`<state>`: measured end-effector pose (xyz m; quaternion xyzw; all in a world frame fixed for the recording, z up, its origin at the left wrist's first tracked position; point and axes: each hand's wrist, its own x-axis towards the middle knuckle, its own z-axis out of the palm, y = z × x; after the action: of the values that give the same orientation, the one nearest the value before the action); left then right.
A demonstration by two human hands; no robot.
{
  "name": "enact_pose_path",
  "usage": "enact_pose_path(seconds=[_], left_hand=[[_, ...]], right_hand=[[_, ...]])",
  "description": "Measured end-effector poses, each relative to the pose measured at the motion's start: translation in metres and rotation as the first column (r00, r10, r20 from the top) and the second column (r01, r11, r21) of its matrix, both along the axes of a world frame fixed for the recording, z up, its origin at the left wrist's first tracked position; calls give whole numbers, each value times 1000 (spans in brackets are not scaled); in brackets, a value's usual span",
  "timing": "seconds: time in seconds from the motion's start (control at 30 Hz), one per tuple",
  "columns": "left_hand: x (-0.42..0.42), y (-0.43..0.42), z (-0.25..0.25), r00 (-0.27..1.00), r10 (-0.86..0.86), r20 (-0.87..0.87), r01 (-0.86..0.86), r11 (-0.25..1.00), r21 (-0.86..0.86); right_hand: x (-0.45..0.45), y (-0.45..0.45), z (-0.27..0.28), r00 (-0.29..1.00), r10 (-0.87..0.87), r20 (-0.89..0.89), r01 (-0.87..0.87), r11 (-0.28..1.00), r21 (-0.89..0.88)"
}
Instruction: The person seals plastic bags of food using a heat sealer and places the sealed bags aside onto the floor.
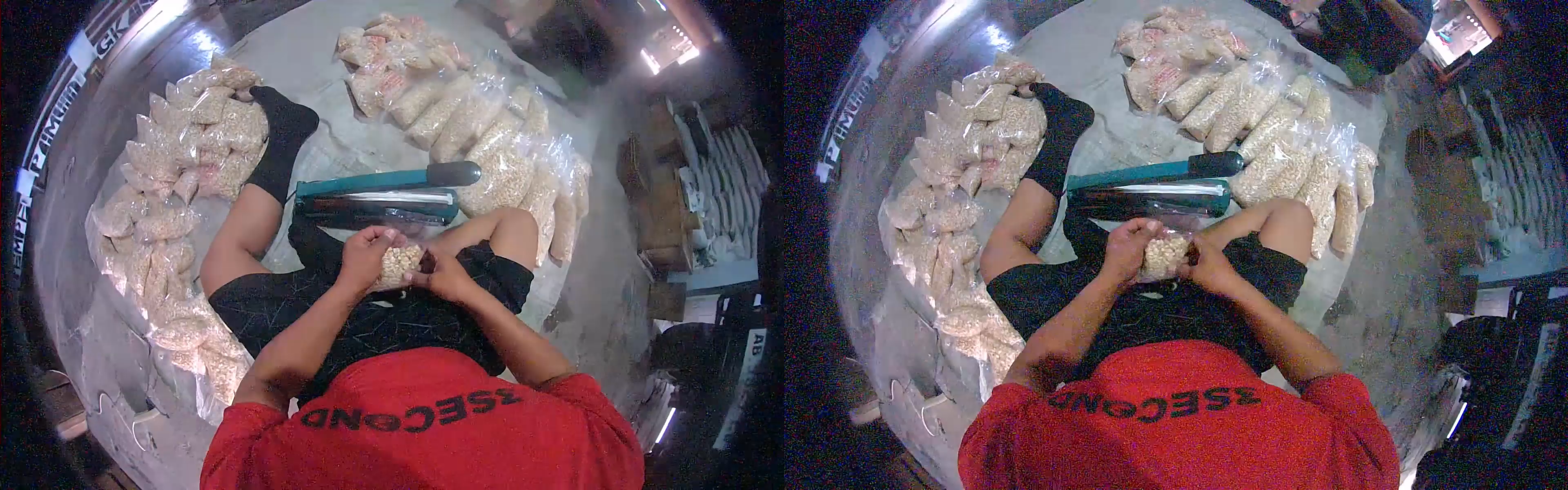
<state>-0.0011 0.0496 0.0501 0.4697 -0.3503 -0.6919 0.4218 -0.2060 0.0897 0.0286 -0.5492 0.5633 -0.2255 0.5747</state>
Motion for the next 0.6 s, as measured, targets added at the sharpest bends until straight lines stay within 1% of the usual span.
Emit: enact_pose_path(seconds=[0.03, 0.07, 0.13, 0.2, 0.27, 0.33, 0.37, 0.4, 0.43, 0.5, 0.57, 0.6], left_hand=[[0, 0, 0, 998, 32, -61, -30, 999, 34], [0, 0, 0, 998, 25, -55, -23, 999, 33], [1, -2, 0, 1000, 11, -14, -11, 999, 36], [0, -3, 1, 1000, 10, 19, -10, 1000, 20], [0, -9, -6, 999, 15, 50, -15, 1000, 2], [-2, -18, -26, 983, 93, -161, -74, 990, 118], [-2, -25, -32, 982, 96, -160, -77, 990, 121], [-3, -33, -36, 972, 122, -203, -81, 977, 196], [-3, -40, -40, 958, 148, -245, -80, 960, 268], [-3, -49, -55, 948, 165, -272, -89, 959, 270], [0, -55, -64, 927, 162, -339, -57, 953, 298], [0, -57, -67, 927, 162, -338, -56, 952, 302]], right_hand=[[-1, 2, -2, 1000, -6, 6, 6, 1000, -2], [-1, 4, -5, 1000, -23, 12, 24, 1000, -18], [2, 6, 7, 999, -47, 20, 48, 998, -31], [3, 6, 18, 1000, -26, 2, 26, 999, -28], [1, 3, 15, 1000, -26, 14, 26, 1000, -11], [-1, -3, 5, 999, -20, 26, 19, 1000, 9], [-2, -8, -2, 1000, -13, -23, 13, 1000, 22], [-2, -12, -4, 997, -6, -72, 8, 999, 36], [-2, -14, -6, 997, -4, -73, 7, 999, 39], [-2, -19, -6, 994, -44, -103, 52, 996, 72], [-2, -21, -5, 994, -51, -94, 57, 996, 71], [-2, -21, -6, 995, -56, -84, 62, 996, 68]])
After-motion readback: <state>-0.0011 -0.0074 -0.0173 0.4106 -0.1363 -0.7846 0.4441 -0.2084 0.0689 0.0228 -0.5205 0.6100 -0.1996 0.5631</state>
